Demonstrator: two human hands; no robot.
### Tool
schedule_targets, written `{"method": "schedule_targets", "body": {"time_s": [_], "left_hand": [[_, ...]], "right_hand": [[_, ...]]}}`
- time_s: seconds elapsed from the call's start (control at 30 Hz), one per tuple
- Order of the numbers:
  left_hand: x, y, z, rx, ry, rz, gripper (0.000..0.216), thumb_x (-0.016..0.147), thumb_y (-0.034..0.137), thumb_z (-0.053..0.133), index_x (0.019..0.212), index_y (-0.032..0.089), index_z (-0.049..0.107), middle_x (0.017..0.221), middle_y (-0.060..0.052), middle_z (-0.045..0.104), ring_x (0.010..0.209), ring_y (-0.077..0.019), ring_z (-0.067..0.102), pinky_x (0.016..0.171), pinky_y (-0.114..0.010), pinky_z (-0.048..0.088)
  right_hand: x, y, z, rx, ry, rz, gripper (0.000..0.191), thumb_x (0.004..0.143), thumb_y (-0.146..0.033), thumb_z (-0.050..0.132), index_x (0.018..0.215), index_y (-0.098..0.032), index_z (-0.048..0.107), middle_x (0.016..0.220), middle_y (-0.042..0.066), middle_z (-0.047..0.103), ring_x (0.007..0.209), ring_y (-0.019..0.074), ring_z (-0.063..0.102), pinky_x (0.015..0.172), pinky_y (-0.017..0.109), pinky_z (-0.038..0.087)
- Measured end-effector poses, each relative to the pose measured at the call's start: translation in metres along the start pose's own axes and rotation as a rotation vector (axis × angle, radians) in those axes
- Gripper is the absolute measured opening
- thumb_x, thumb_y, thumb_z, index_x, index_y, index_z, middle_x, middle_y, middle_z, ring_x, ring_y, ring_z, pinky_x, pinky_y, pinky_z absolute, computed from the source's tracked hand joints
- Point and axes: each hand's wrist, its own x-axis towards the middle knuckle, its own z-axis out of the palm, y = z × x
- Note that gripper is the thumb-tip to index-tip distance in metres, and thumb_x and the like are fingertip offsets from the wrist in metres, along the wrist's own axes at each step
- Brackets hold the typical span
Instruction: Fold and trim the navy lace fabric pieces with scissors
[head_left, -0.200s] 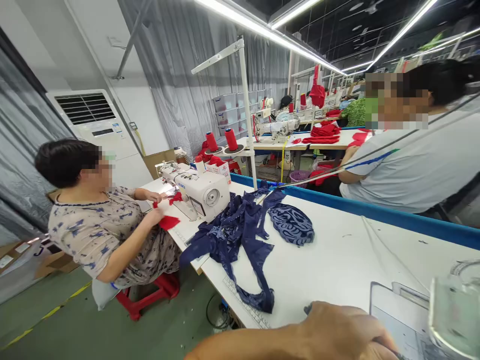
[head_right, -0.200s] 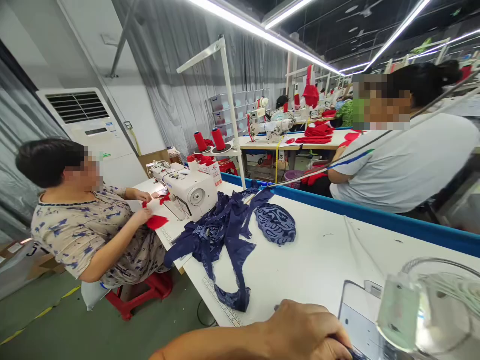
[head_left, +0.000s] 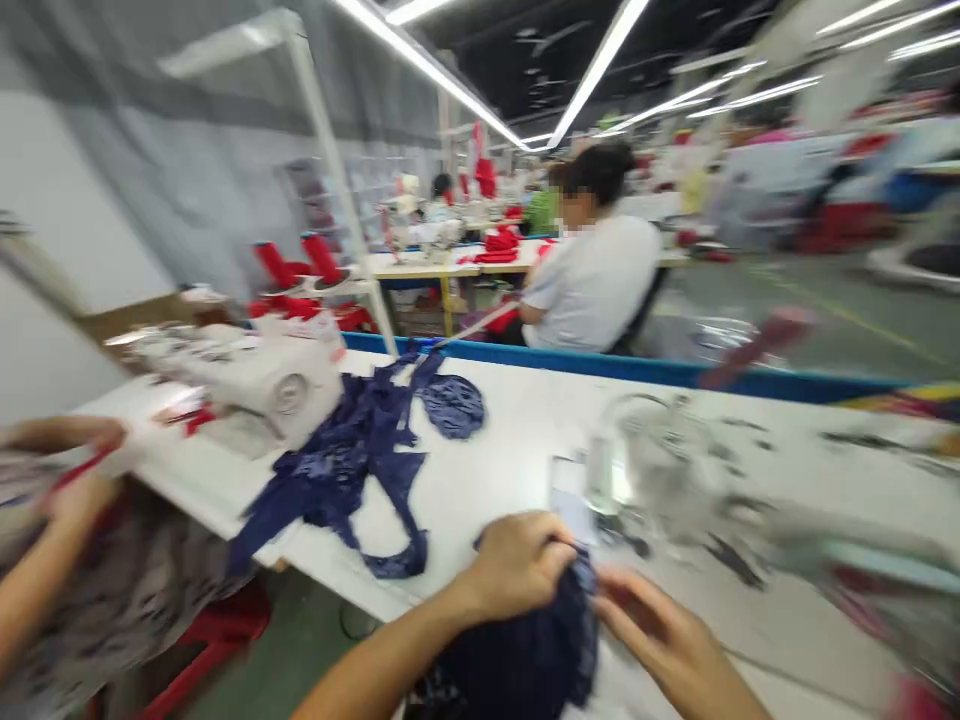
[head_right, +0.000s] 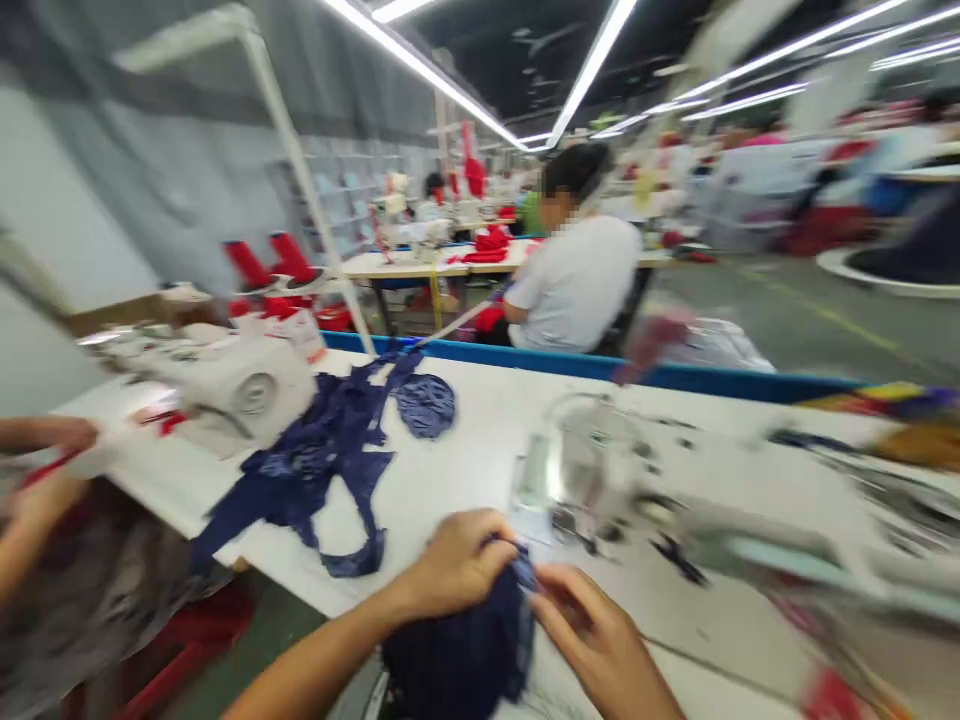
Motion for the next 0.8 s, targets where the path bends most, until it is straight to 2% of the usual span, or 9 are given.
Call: {"method": "schedule_targets", "body": {"time_s": [0.1, 0.23, 0.47, 0.63, 0.8], "left_hand": [[0.002, -0.002, -0.002, -0.082, -0.043, -0.009, 0.017, 0.091, 0.026, 0.046, 0.084, 0.021, 0.061, 0.083, -0.002, 0.066, 0.08, -0.0186, 0.06, 0.074, -0.028, 0.043], [0.007, -0.009, -0.001, -0.104, -0.118, -0.025, 0.018, 0.092, 0.031, 0.046, 0.084, 0.021, 0.059, 0.083, -0.002, 0.065, 0.08, -0.0194, 0.059, 0.076, -0.028, 0.042], [0.003, -0.01, 0.005, -0.074, -0.137, -0.067, 0.021, 0.094, 0.035, 0.046, 0.083, 0.021, 0.058, 0.08, 0.0, 0.063, 0.076, -0.0174, 0.057, 0.071, -0.026, 0.04], [0.004, -0.007, 0.006, -0.105, -0.178, -0.067, 0.023, 0.094, 0.038, 0.046, 0.086, 0.021, 0.059, 0.083, -0.001, 0.064, 0.078, -0.0177, 0.057, 0.071, -0.026, 0.04], [0.0, -0.011, 0.013, -0.104, -0.198, -0.081, 0.025, 0.093, 0.041, 0.046, 0.085, 0.021, 0.059, 0.082, -0.001, 0.064, 0.078, -0.0184, 0.058, 0.072, -0.026, 0.041]], "right_hand": [[0.003, -0.004, -0.007, 0.096, -0.066, 0.148, 0.026, 0.087, -0.042, 0.062, 0.102, -0.022, 0.067, 0.09, 0.004, 0.068, 0.081, 0.0203, 0.064, 0.072, 0.029, 0.052], [0.011, -0.006, -0.005, 0.205, -0.058, 0.205, 0.024, 0.084, -0.035, 0.066, 0.103, -0.02, 0.066, 0.091, 0.002, 0.065, 0.081, 0.0181, 0.06, 0.073, 0.028, 0.048], [0.012, -0.003, -0.003, 0.257, -0.045, 0.192, 0.019, 0.089, -0.033, 0.059, 0.102, -0.02, 0.067, 0.084, 0.001, 0.063, 0.077, 0.0168, 0.056, 0.07, 0.027, 0.044], [0.015, 0.0, -0.004, 0.261, -0.018, 0.196, 0.019, 0.089, -0.032, 0.061, 0.104, -0.021, 0.067, 0.083, 0.0, 0.063, 0.077, 0.0155, 0.056, 0.069, 0.026, 0.043], [0.013, 0.0, 0.0, 0.224, 0.018, 0.184, 0.013, 0.09, -0.031, 0.058, 0.086, -0.02, 0.064, 0.073, -0.003, 0.059, 0.067, 0.0126, 0.052, 0.06, 0.023, 0.038]]}}
